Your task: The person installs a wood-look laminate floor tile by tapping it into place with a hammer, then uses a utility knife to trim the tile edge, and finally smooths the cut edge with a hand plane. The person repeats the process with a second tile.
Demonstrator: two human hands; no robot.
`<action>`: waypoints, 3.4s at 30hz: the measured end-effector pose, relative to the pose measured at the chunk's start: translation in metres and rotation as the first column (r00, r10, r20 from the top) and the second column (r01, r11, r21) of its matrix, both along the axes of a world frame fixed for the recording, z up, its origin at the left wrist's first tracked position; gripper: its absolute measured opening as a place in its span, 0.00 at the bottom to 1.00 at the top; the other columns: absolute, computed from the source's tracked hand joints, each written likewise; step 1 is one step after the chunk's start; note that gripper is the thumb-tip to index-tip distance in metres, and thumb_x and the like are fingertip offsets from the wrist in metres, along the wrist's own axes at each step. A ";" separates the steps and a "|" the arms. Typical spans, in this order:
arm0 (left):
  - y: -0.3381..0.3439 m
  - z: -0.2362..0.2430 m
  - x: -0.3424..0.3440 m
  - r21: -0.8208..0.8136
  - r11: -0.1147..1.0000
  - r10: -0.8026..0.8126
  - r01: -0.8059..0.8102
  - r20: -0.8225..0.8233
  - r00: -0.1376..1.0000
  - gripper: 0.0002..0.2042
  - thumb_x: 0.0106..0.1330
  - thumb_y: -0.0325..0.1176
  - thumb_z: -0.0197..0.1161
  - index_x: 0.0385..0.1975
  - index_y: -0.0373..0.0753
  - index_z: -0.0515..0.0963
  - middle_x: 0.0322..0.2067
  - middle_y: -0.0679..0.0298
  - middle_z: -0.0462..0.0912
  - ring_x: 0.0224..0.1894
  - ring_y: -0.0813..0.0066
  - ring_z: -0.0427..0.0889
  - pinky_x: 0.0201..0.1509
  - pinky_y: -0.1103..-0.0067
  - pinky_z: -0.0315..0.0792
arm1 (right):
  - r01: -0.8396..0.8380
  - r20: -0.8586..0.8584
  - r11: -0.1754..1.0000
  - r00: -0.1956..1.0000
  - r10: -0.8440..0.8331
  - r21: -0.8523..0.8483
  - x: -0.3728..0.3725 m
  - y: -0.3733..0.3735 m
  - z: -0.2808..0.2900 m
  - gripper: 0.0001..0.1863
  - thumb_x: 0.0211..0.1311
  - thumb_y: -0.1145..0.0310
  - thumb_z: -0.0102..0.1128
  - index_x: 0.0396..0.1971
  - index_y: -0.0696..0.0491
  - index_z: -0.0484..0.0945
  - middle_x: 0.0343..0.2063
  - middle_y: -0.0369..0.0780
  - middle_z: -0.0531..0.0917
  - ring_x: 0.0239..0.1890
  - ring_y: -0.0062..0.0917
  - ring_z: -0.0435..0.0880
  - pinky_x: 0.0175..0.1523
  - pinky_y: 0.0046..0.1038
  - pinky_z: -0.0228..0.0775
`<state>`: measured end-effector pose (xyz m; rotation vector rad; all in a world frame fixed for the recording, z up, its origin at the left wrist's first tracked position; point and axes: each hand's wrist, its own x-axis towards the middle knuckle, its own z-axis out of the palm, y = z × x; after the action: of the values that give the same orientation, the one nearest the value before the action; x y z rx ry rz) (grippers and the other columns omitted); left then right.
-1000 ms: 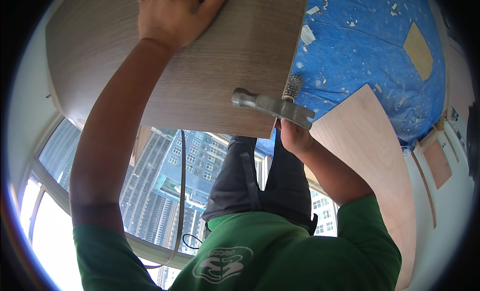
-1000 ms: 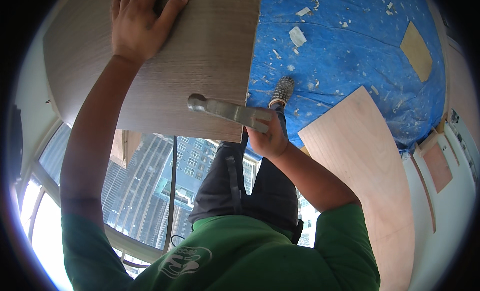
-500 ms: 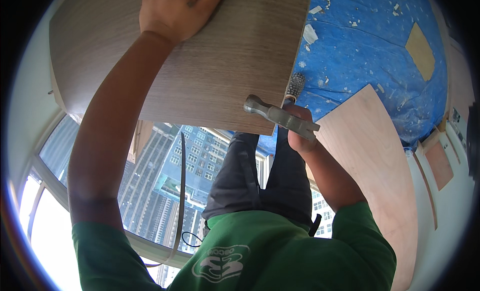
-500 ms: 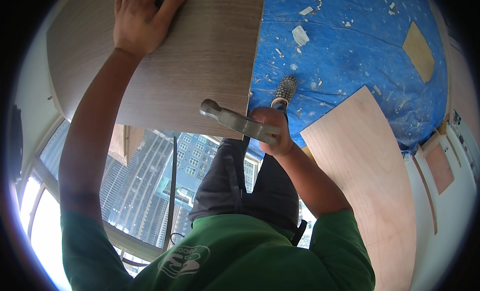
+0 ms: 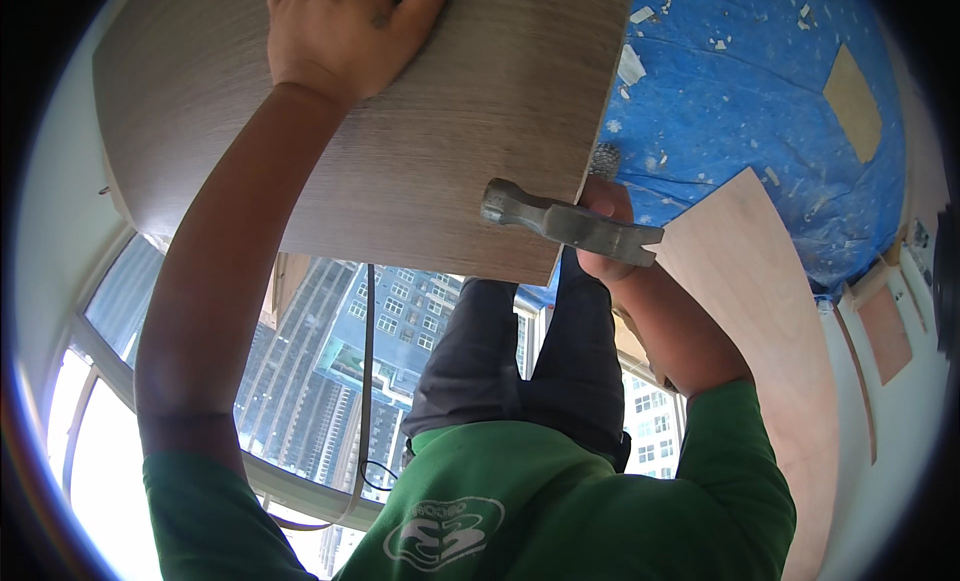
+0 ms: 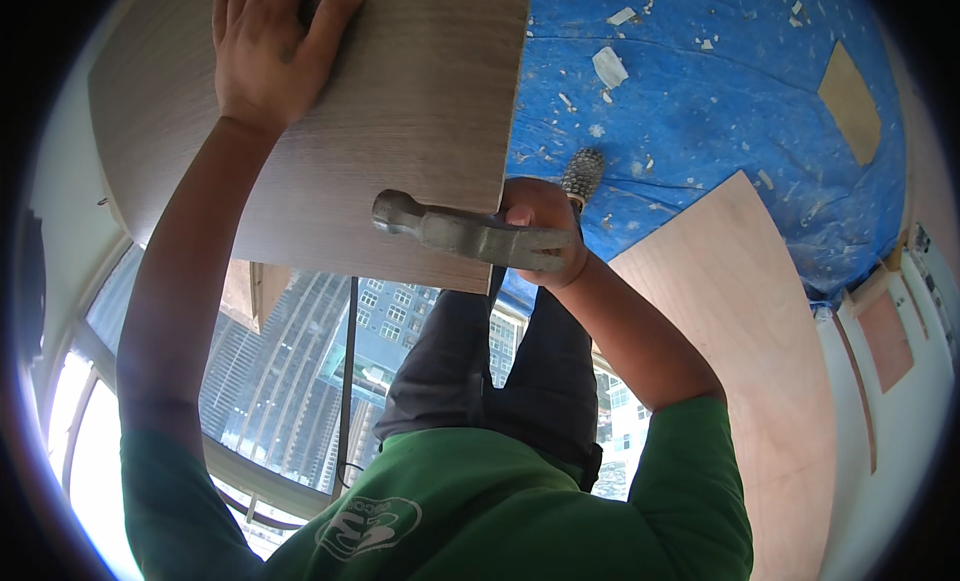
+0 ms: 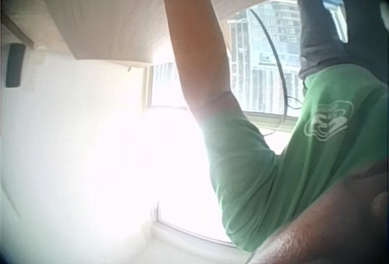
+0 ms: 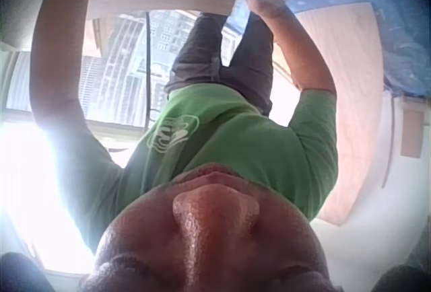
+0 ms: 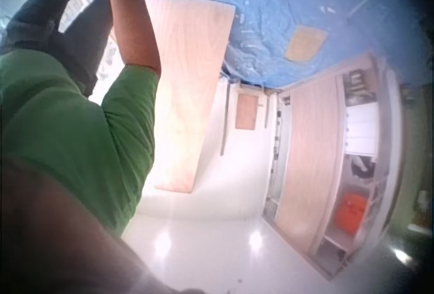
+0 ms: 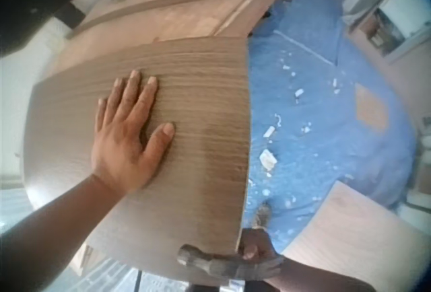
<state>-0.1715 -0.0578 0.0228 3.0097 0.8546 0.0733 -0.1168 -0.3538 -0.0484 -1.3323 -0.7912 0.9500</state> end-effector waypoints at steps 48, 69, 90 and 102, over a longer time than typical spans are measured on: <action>0.013 0.008 0.001 -0.140 0.987 -0.090 0.077 -0.095 0.991 0.35 0.75 0.58 0.48 0.77 0.46 0.60 0.78 0.51 0.53 0.81 0.44 0.44 0.80 0.46 0.34 | 0.220 -0.105 0.954 0.964 -0.245 -0.206 0.204 0.197 0.006 0.38 0.76 0.32 0.39 0.22 0.53 0.74 0.17 0.30 0.69 0.23 0.14 0.64 0.30 0.24 0.56; 0.009 0.015 0.004 -0.177 0.984 -0.021 0.007 -0.081 0.996 0.35 0.71 0.57 0.55 0.75 0.47 0.63 0.79 0.55 0.53 0.81 0.49 0.44 0.81 0.52 0.35 | 0.197 -0.490 0.943 0.815 -0.310 -0.269 0.222 0.212 -0.003 0.35 0.75 0.32 0.41 0.28 0.52 0.75 0.13 0.31 0.67 0.14 0.18 0.62 0.23 0.25 0.55; 0.007 0.016 0.003 -0.179 0.983 0.025 -0.043 -0.103 0.994 0.35 0.71 0.61 0.52 0.76 0.56 0.61 0.79 0.61 0.53 0.82 0.55 0.44 0.83 0.53 0.35 | 0.318 -0.618 0.917 0.678 -0.398 -0.242 0.202 0.185 0.061 0.22 0.66 0.75 0.57 0.59 0.63 0.75 0.31 0.40 0.78 0.21 0.22 0.74 0.23 0.27 0.64; 0.006 0.020 0.005 -0.157 0.986 0.034 -0.061 -0.172 0.985 0.36 0.72 0.61 0.51 0.78 0.55 0.57 0.80 0.62 0.49 0.82 0.57 0.41 0.83 0.54 0.34 | 0.299 -0.521 0.916 0.755 -0.398 -0.268 0.198 0.140 0.041 0.25 0.66 0.75 0.57 0.64 0.64 0.72 0.51 0.45 0.82 0.19 0.17 0.73 0.19 0.23 0.64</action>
<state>-0.1666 -0.0519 0.0424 2.8747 0.8972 -0.2421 0.0808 -0.2134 -0.0074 -1.1863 0.0099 1.0454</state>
